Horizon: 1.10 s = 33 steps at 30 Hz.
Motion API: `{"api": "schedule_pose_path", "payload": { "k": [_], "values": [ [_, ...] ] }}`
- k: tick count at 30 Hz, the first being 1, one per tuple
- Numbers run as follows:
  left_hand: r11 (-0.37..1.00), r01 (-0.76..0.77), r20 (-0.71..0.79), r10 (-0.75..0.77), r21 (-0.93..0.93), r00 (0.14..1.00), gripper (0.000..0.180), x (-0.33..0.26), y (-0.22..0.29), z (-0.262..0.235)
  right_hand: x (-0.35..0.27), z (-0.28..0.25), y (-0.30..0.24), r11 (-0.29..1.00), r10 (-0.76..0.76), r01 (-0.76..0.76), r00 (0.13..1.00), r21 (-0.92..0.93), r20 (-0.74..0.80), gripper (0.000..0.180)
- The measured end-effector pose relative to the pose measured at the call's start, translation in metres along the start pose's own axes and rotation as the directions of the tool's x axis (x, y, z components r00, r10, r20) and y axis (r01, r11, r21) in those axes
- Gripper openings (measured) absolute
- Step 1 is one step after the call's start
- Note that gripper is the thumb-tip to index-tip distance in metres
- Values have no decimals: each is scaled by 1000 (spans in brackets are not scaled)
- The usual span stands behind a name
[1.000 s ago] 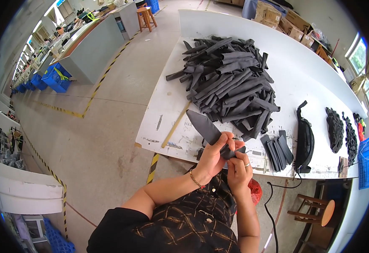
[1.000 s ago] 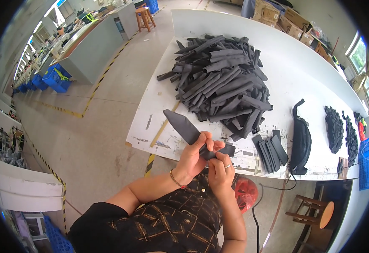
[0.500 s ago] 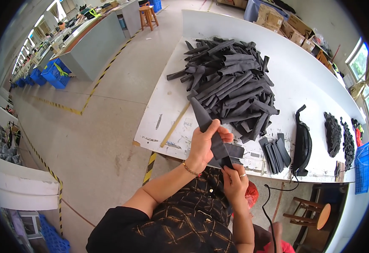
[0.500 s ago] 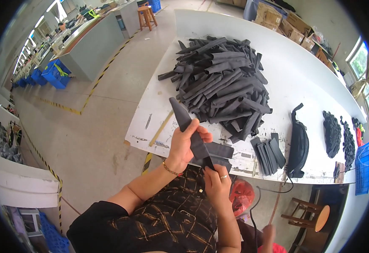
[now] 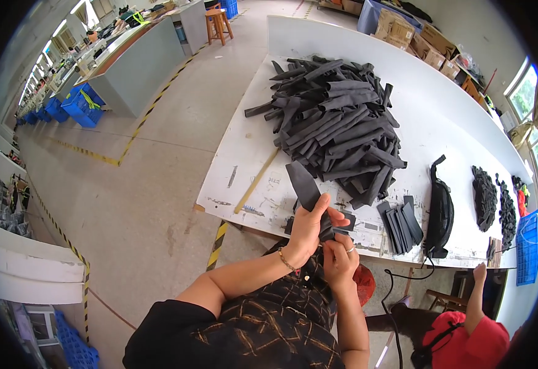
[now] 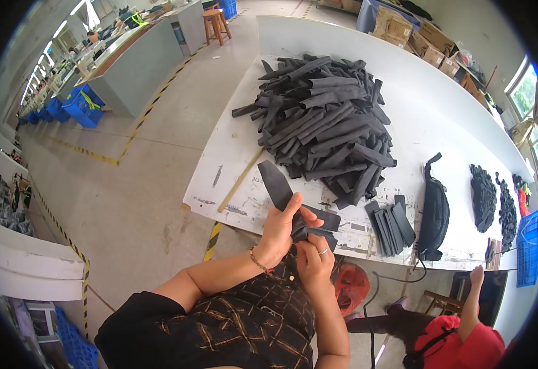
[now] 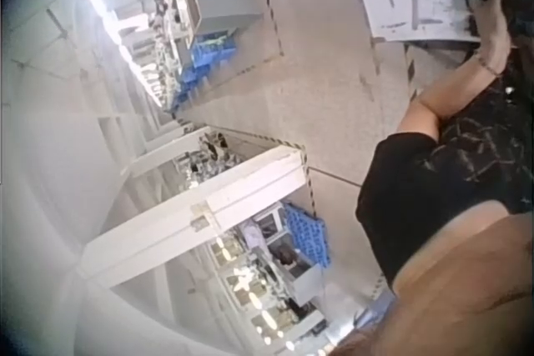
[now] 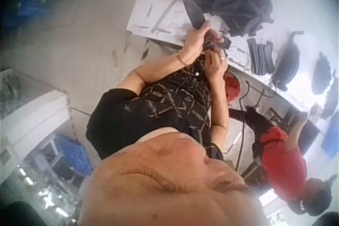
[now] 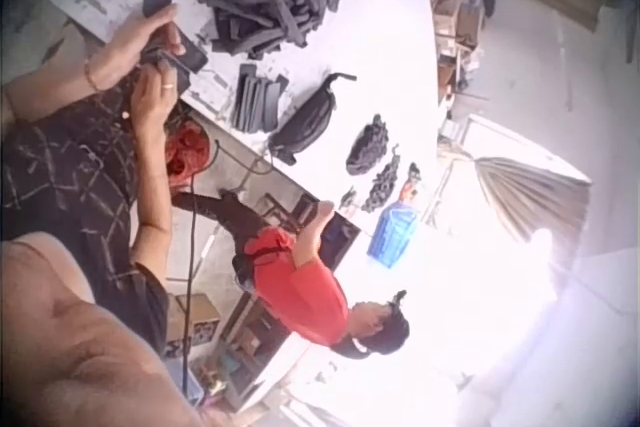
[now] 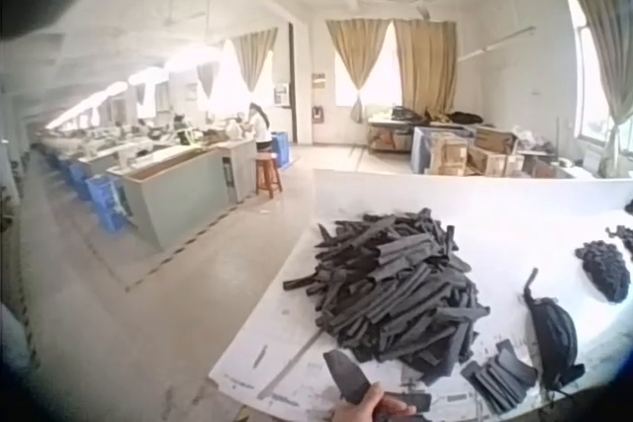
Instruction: Assembling black foam strips onto base fabric components at a factory workstation.
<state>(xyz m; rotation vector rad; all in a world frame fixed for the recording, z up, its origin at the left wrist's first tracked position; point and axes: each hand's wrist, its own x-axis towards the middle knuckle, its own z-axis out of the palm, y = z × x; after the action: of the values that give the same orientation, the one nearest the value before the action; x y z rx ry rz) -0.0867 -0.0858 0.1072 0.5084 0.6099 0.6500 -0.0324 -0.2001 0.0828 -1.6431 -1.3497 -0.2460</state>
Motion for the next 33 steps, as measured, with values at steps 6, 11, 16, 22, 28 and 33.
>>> {"api": "schedule_pose_path", "payload": {
  "k": [6, 11, 16, 22, 28, 33],
  "values": [
    [994, 62, 186, -45, -87, 981, 37, -5, 1, -4, 8, -7, 2, 999, 40, -40, 999, 22, 15, 18],
    [990, 76, 328, -32, -122, 944, 34, -1, -2, -12, 8, -8, 1, 997, 63, -65, 998, 39, 28, 18],
    [982, 102, 376, -35, -160, 926, 34, -2, -1, -11, 11, -7, 4, 998, 34, -34, 999, 56, 4, 17],
    [979, 99, 403, -20, -177, 915, 34, -6, 0, -10, 17, -8, 3, 995, 21, -21, 1000, 97, 0, 18],
    [964, 153, 421, -49, -218, 906, 33, -4, -8, -6, 22, -14, 1, 999, 15, -14, 1000, 41, -17, 17],
    [992, 115, 266, -97, -55, 959, 31, 2, 9, -16, 20, -5, 2, 989, 75, -92, 987, 117, 140, 18]
  ]
}}
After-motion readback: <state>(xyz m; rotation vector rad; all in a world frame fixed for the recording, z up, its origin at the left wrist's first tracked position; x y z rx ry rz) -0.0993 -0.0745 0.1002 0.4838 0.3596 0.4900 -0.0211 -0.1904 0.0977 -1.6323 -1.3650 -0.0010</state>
